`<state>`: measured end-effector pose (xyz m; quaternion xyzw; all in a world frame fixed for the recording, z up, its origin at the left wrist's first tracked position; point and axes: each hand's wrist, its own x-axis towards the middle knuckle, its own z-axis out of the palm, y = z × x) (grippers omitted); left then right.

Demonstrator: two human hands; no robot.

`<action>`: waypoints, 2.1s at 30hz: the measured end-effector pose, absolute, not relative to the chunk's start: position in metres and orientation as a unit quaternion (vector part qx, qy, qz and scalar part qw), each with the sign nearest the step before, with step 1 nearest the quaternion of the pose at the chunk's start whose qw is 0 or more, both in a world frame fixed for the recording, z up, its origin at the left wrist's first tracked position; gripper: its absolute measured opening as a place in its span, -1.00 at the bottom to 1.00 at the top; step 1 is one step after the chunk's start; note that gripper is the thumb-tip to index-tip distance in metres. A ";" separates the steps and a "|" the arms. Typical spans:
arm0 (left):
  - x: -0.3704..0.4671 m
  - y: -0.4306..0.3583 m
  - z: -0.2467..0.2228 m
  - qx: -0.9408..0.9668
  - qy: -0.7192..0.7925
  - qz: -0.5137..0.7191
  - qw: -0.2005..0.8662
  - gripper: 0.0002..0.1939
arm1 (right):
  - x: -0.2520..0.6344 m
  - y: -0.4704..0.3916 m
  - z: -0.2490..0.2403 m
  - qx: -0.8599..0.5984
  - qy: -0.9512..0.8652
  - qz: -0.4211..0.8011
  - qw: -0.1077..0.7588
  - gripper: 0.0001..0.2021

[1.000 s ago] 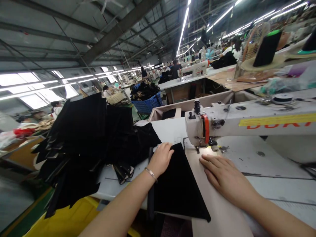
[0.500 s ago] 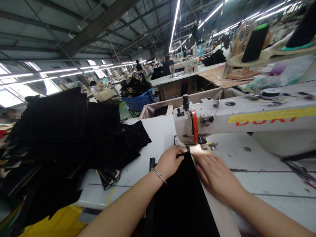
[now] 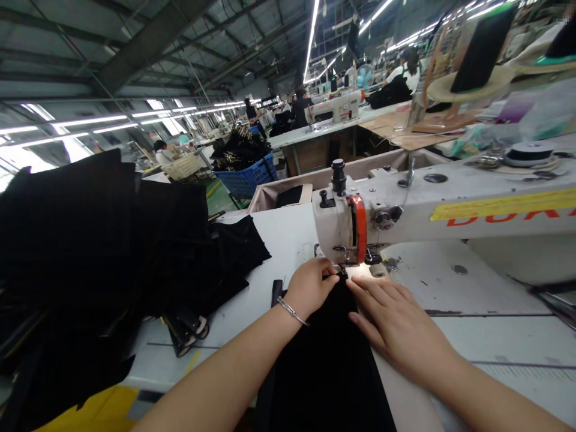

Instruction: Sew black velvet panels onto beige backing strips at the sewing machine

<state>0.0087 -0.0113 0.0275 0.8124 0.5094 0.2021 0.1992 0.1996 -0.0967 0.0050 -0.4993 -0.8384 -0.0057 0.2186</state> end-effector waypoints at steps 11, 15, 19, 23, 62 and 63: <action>-0.006 -0.060 0.036 0.922 0.355 0.139 0.076 -0.67 | 0.200 -0.098 0.005 -0.499 -0.839 -0.002 0.217 -0.53; -0.008 -0.057 0.028 0.922 0.354 0.148 0.059 -0.65 | 0.200 -0.098 0.003 -0.506 -0.835 -0.011 0.217 -0.52; -0.008 -0.054 0.024 0.921 0.353 0.155 0.053 -0.67 | 0.200 -0.100 0.003 -0.508 -0.835 -0.011 0.212 -0.53; -0.009 -0.052 0.022 0.925 0.343 0.155 0.058 -0.68 | 0.199 -0.097 0.004 -0.509 -0.836 -0.010 0.206 -0.52; -0.039 -0.151 0.039 0.969 0.192 0.151 0.044 -0.74 | 0.212 -0.191 0.010 -0.391 -0.883 -0.166 0.202 -0.63; -0.038 -0.149 0.041 0.968 0.197 0.145 0.054 -0.75 | 0.212 -0.190 0.010 -0.392 -0.882 -0.166 0.204 -0.63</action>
